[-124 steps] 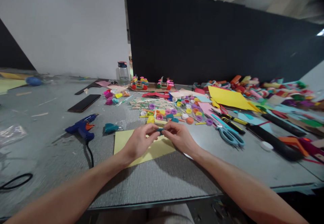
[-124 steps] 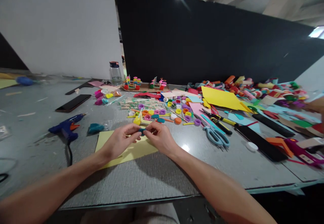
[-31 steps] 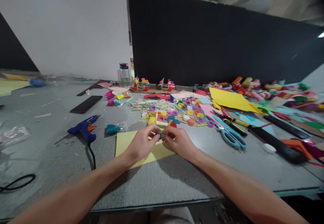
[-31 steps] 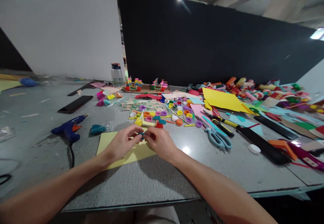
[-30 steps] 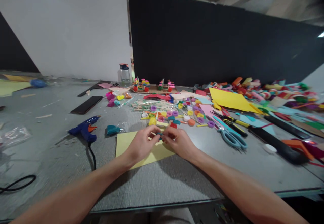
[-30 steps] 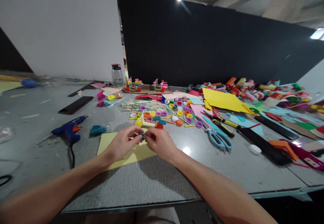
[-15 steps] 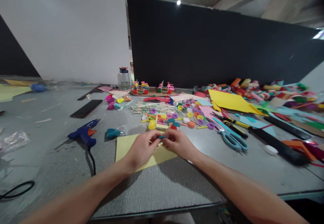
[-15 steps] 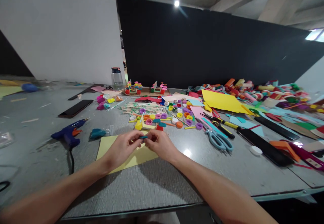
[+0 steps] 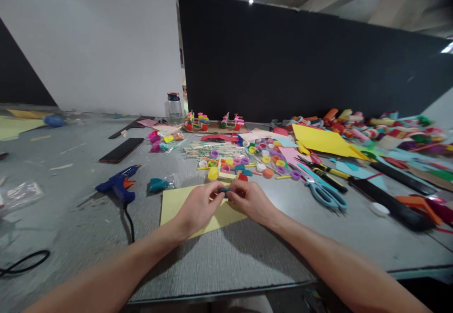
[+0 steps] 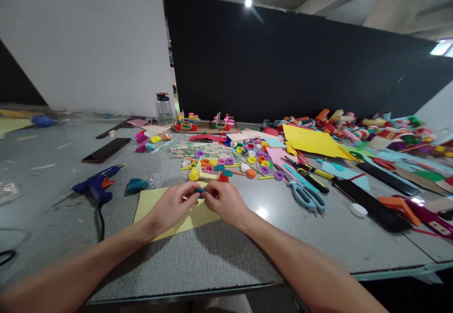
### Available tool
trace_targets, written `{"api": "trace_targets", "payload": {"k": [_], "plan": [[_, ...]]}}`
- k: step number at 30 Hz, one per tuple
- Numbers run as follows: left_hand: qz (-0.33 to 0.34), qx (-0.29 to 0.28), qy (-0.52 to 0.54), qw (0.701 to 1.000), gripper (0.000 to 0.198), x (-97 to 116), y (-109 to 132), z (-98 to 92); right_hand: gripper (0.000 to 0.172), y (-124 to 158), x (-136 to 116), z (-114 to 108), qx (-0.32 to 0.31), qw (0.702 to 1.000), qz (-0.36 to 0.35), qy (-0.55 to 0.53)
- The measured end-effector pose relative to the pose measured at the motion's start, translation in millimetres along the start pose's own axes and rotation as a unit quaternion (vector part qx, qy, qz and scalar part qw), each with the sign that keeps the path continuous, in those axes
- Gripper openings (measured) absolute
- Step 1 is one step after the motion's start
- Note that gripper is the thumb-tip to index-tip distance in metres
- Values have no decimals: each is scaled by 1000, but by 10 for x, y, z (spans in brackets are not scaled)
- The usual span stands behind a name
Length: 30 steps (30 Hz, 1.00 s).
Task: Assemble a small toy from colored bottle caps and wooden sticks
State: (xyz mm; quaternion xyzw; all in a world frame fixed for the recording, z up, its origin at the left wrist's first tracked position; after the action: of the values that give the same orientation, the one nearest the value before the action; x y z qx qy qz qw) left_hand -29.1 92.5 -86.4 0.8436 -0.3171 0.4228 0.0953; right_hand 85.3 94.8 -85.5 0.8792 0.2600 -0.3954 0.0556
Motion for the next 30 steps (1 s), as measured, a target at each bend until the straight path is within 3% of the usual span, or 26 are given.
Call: {"api": "trace_targets", "payload": {"k": [6,15,25,28,30], "plan": [[0,0,-3,1000,19,66,22,-25,20,6,-44,2,-2,1000,-4,15],[-16,-14,81,997,17,22,7,13,21,-1,-43,-4,-2,1000,1,22],[-36,0,2,999,24,53,23,-74,24,3,-26,-18,-6,998,12,-60],[-52,27,123,991,27,-63,3,-133,30,-21,-11,-20,-18,993,14,-118],[-60,30,286,956,29,-143,-15,-73,33,-38,-13,-5,-27,987,11,-156]]}}
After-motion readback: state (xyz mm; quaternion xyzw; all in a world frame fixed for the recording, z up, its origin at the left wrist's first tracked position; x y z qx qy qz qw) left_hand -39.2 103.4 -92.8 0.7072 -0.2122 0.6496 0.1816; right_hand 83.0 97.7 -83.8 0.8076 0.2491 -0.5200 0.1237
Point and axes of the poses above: each hand's wrist, its own y-axis away from the middle knuckle, its own z-axis out of the palm, x = y × z, the point moved 10 cm from there along -y, towards the middle knuckle, and after that the axes turned 15 degrees about -x, right-handed, at the moved point
